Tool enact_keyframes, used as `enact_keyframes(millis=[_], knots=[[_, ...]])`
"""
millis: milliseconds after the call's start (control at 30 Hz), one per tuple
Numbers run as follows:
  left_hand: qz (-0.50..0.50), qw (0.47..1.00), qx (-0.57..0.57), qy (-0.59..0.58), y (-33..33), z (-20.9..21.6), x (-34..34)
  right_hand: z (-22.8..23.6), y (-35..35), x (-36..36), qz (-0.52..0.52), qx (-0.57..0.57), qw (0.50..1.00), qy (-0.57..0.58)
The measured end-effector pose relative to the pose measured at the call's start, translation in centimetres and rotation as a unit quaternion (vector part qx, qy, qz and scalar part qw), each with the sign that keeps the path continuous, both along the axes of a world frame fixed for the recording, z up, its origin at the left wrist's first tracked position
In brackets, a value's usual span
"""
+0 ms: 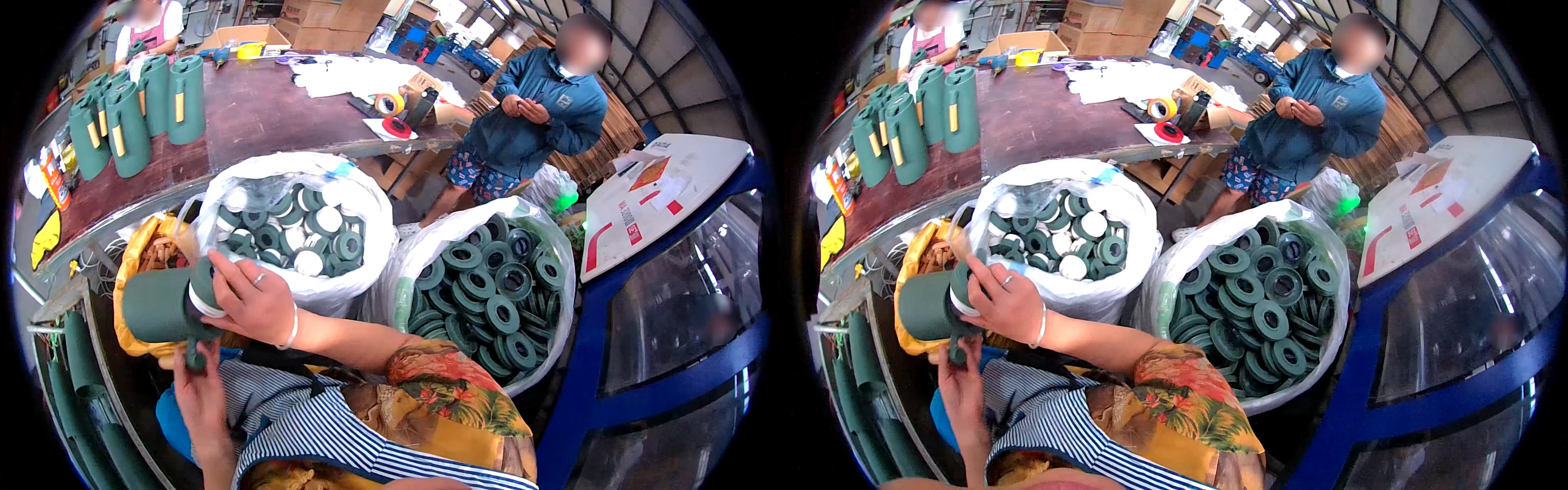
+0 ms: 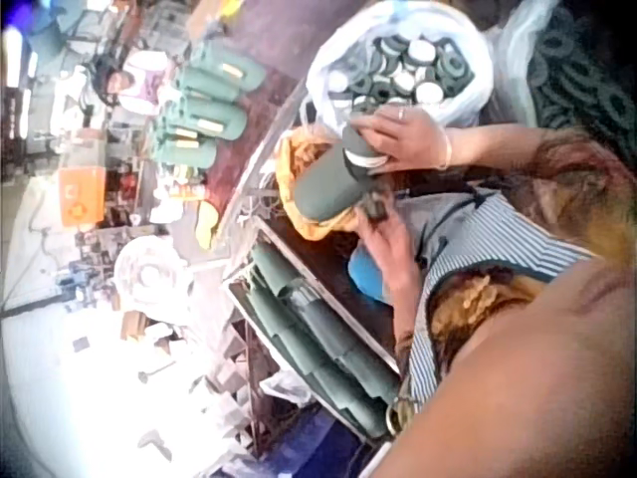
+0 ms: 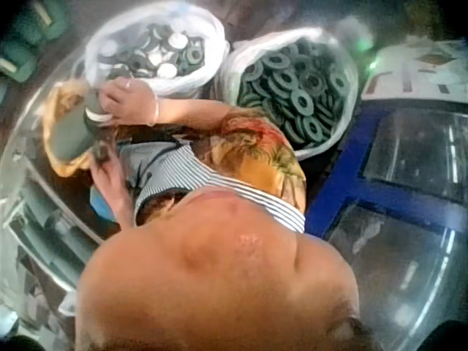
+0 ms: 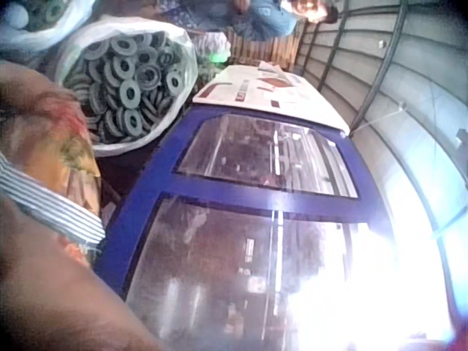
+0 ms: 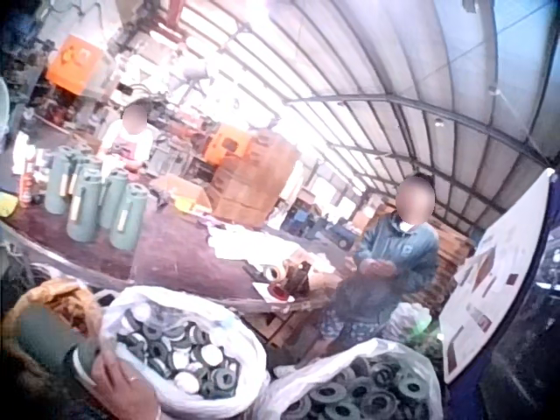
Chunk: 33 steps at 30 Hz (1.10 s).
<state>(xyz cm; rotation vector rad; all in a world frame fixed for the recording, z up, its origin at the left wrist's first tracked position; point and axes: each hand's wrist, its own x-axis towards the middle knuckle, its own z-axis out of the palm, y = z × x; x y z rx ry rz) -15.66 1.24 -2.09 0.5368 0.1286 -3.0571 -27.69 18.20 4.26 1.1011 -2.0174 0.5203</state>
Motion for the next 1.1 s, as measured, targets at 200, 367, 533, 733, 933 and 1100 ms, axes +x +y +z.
enact_keyframes(millis=[200,367,533,733,933,1100], knots=[[0.06,0.998,-0.035,0.009,-0.5,-1.4,-0.3,0.8,-2.0,0.2,0.105,0.025,0.987,-0.119],[0.022,0.998,0.05,0.016,-0.7,0.6,-0.1,2.7,-0.3,-3.2,0.252,0.063,0.946,-0.193],[0.028,0.999,0.028,0.008,-0.4,0.7,-0.4,3.6,-0.1,-3.9,0.265,0.133,0.931,-0.213],[0.011,1.0,0.018,0.007,-0.6,0.6,-0.5,3.1,-0.5,-5.2,0.32,0.137,0.937,-0.025],[-0.009,0.999,-0.036,0.019,-1.7,1.3,0.0,4.1,-0.5,-6.5,0.391,0.169,0.898,0.112],[0.003,0.999,0.005,0.047,-2.1,1.4,0.1,5.4,-1.0,-5.0,0.323,0.156,0.929,0.086]])
